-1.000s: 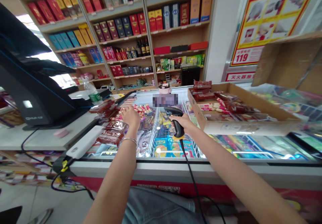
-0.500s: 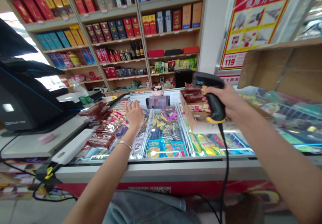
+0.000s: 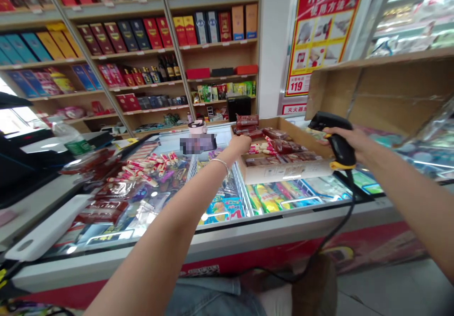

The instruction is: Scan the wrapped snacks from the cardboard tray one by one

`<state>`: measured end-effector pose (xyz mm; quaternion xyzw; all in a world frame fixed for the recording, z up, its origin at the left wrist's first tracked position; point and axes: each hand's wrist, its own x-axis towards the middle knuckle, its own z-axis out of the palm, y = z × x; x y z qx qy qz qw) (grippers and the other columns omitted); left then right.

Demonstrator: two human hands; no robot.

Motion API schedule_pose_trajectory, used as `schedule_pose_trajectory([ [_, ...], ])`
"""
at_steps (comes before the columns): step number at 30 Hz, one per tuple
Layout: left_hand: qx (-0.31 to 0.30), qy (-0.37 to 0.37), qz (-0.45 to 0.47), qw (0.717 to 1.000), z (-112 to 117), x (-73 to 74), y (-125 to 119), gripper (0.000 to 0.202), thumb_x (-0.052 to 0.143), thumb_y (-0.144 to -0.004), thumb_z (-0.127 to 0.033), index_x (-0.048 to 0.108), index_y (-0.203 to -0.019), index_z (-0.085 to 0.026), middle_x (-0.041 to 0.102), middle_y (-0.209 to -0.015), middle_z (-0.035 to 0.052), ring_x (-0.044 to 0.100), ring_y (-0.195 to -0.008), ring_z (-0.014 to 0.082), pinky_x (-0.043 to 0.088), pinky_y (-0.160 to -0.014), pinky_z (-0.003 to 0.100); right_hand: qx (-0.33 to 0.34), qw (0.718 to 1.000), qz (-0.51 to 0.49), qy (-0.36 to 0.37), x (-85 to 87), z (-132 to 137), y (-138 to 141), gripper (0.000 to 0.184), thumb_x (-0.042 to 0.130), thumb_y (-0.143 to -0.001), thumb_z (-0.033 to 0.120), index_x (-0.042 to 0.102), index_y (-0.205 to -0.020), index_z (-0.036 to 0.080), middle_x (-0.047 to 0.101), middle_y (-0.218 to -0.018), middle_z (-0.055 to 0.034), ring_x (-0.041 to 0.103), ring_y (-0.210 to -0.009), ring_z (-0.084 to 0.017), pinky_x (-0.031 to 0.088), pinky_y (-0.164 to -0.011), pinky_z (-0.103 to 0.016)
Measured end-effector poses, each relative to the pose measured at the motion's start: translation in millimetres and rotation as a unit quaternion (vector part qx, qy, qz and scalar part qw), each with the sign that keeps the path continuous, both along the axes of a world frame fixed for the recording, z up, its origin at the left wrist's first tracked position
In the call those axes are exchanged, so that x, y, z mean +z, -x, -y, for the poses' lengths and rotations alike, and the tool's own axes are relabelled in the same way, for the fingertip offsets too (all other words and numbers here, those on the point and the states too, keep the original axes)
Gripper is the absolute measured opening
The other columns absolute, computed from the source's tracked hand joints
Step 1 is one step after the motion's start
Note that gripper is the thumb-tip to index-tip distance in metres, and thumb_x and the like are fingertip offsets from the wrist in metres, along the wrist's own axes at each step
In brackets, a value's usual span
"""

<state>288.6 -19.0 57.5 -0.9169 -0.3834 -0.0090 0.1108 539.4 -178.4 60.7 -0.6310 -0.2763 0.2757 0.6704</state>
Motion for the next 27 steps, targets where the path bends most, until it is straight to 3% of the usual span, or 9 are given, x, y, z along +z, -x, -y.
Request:
schedule_pose_trajectory([
  [5,0.018,0.005,-0.043,0.999,-13,-11.6,-17,0.025,0.052,-0.079,-0.015,0.069,-0.097,-0.011,0.068,-0.101,0.0178,0.062,-0.101,0.0272,0.025,-0.104,0.049,0.001,0.999,-0.045,-0.021,-0.1,-1,-3,0.007,0.063,-0.080,0.010,0.057,-0.080,0.006,0.058,-0.064,-0.0077,0.057,-0.051,-0.007,0.047,-0.062,-0.023],
  [12,0.029,-0.010,-0.058,0.998,-19,-20.6,-19,0.025,0.056,-0.074,-0.014,0.071,-0.094,-0.014,0.070,-0.095,0.0167,0.061,-0.100,0.0265,0.014,-0.106,0.054,0.007,1.000,-0.019,-0.002,0.8,0,-1,0.010,0.064,-0.079,0.014,0.057,-0.081,0.006,0.060,-0.067,-0.0111,0.059,-0.053,-0.009,0.044,-0.055,-0.020],
  [17,0.017,-0.042,-0.036,0.998,-18,-26.7,-16,0.030,0.049,-0.075,-0.006,0.070,-0.095,-0.013,0.070,-0.096,0.0151,0.060,-0.099,0.0239,0.017,-0.105,0.049,0.010,1.000,-0.005,0.012,-2.8,-2,-7,0.014,0.066,-0.079,0.018,0.058,-0.079,0.007,0.060,-0.065,-0.0105,0.057,-0.049,-0.009,0.039,-0.047,-0.018],
  [21,-0.013,-0.069,0.014,0.997,-13,-29.7,-12,0.032,0.042,-0.081,-0.007,0.068,-0.100,-0.010,0.068,-0.100,0.0172,0.058,-0.101,0.0241,0.029,-0.097,0.043,0.017,0.999,-0.045,0.006,-1.8,-3,-9,0.007,0.063,-0.079,0.013,0.059,-0.079,0.008,0.060,-0.061,-0.0083,0.059,-0.049,-0.010,0.046,-0.048,-0.018],
  [25,-0.013,-0.076,0.085,0.993,-3,-17.7,-3,0.029,0.041,-0.082,-0.007,0.068,-0.091,-0.011,0.066,-0.101,0.0162,0.057,-0.103,0.0241,0.032,-0.095,0.041,0.009,0.998,-0.056,-0.033,8.2,0,3,0.004,0.062,-0.079,0.011,0.059,-0.078,0.009,0.059,-0.059,-0.0068,0.061,-0.050,-0.011,0.050,-0.053,-0.019],
  [27,-0.010,-0.089,0.167,0.982,3,-8.9,10,0.025,0.040,-0.085,-0.009,0.066,-0.088,-0.011,0.065,-0.101,0.0155,0.059,-0.100,0.0228,0.030,-0.098,0.040,0.013,0.998,-0.046,-0.048,17.1,1,15,0.004,0.062,-0.079,0.011,0.060,-0.079,0.008,0.059,-0.059,-0.0066,0.060,-0.048,-0.010,0.049,-0.052,-0.019],
])
